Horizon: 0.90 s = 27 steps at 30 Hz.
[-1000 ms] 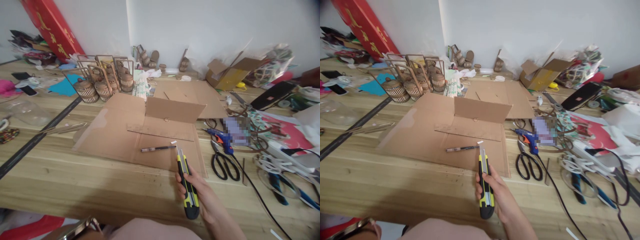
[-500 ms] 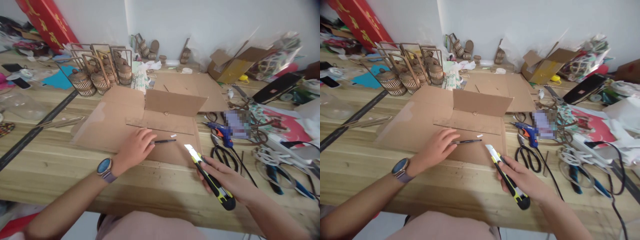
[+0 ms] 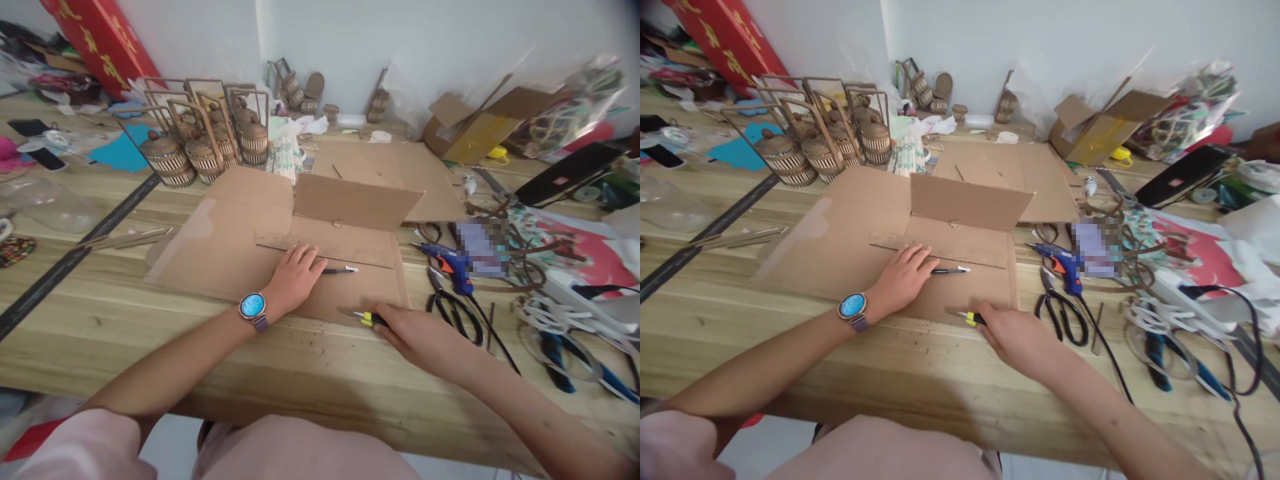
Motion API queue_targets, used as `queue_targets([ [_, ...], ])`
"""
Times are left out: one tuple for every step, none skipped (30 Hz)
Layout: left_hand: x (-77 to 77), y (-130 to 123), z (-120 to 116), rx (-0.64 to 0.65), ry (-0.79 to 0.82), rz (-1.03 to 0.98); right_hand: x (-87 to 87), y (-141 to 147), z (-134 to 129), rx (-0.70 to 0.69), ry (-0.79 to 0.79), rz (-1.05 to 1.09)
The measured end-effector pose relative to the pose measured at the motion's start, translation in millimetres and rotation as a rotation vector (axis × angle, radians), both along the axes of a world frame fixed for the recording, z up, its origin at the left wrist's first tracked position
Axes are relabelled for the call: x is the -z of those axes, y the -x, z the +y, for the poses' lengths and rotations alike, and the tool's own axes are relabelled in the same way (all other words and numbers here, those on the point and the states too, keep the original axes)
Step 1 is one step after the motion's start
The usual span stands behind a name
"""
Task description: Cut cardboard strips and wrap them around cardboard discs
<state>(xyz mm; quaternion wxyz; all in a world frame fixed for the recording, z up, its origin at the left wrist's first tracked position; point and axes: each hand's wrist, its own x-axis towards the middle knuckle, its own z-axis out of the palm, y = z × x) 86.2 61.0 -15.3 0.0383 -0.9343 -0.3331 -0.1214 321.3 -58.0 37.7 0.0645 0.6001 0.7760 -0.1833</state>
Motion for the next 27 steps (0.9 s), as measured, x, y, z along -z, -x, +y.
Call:
queue_targets([
  [1.8, 0, 1, 0.006, -0.001, -0.012, 0.6, 3, 2, -0.031, -0.014, -0.062],
  [3.6, 0, 1, 0.014, 0.004, -0.027, 1.1, 6, 3, -0.056, -0.023, -0.102],
  [5.2, -1, 1, 0.018, 0.011, -0.044, 1.4, 8, 5, -0.071, -0.029, -0.125],
  [6.6, -1, 1, 0.017, 0.018, -0.06, 1.6, 11, 7, -0.082, -0.029, -0.138],
  [7.7, -1, 0, 0.012, 0.022, -0.074, 1.5, 13, 9, -0.09, -0.027, -0.149],
  [8.4, -1, 0, 0.008, 0.023, -0.084, 1.2, 14, 10, -0.101, -0.025, -0.166],
  [8.9, -1, 0, 0.006, 0.021, -0.092, 0.7, 16, 12, -0.112, -0.023, -0.183],
  [9.0, 0, -1, 0.006, 0.019, -0.097, 0.0, 17, 13, -0.123, -0.022, -0.198],
  [9.0, 0, -1, 0.009, 0.017, -0.1, -0.8, 18, 14, -0.133, -0.022, -0.212],
  [8.9, 0, -2, 0.011, 0.016, -0.102, -1.7, 20, 15, -0.141, -0.021, -0.224],
  [8.7, 0, -2, 0.01, 0.015, -0.104, -2.6, 21, 16, -0.146, -0.021, -0.237],
  [8.6, 0, -2, 0.007, 0.015, -0.104, -3.5, 22, 17, -0.151, -0.02, -0.25],
  [8.6, 0, -3, 0.004, 0.014, -0.104, -4.4, 24, 18, -0.154, -0.018, -0.262],
  [8.8, 0, -3, 0.004, 0.014, -0.104, -5.4, 25, 18, -0.157, -0.016, -0.272],
  [9.1, 0, -3, 0.004, 0.014, -0.104, -6.3, 26, 19, -0.161, -0.013, -0.28],
  [9.6, -1, -3, 0.003, 0.014, -0.104, -7.3, 27, 19, -0.164, -0.009, -0.286],
  [10.1, -1, -2, 0.002, 0.014, -0.104, -8.4, 28, 19, -0.168, -0.004, -0.292],
  [10.7, -1, -2, 0.0, 0.013, -0.104, -9.5, 29, 19, -0.171, 0.001, -0.298],
  [11.2, -1, -2, -0.002, 0.012, -0.105, -10.6, 30, 19, -0.173, 0.006, -0.305],
  [11.6, -1, -2, -0.003, 0.01, -0.108, -11.7, 30, 19, -0.174, 0.01, -0.313],
  [11.9, -1, -2, -0.002, 0.007, -0.111, -12.7, 31, 19, -0.175, 0.015, -0.322],
  [12.0, -1, -2, -0.001, 0.002, -0.114, -13.6, 32, 19, -0.175, 0.02, -0.332],
  [12.0, -1, -2, 0.0, -0.004, -0.115, -14.4, 33, 19, -0.176, 0.023, -0.343],
  [11.9, -1, -2, 0.001, -0.012, -0.115, -15.1, 34, 19, -0.177, 0.027, -0.354],
  [11.7, -1, -2, 0.003, -0.021, -0.113, -15.7, 35, 19, -0.18, 0.03, -0.365],
  [11.5, -1, -3, 0.005, -0.028, -0.11, -16.1, 35, 19, -0.182, 0.032, -0.376],
  [11.4, -1, -3, 0.007, -0.034, -0.109, -16.5, 36, 19, -0.186, 0.032, -0.386],
])
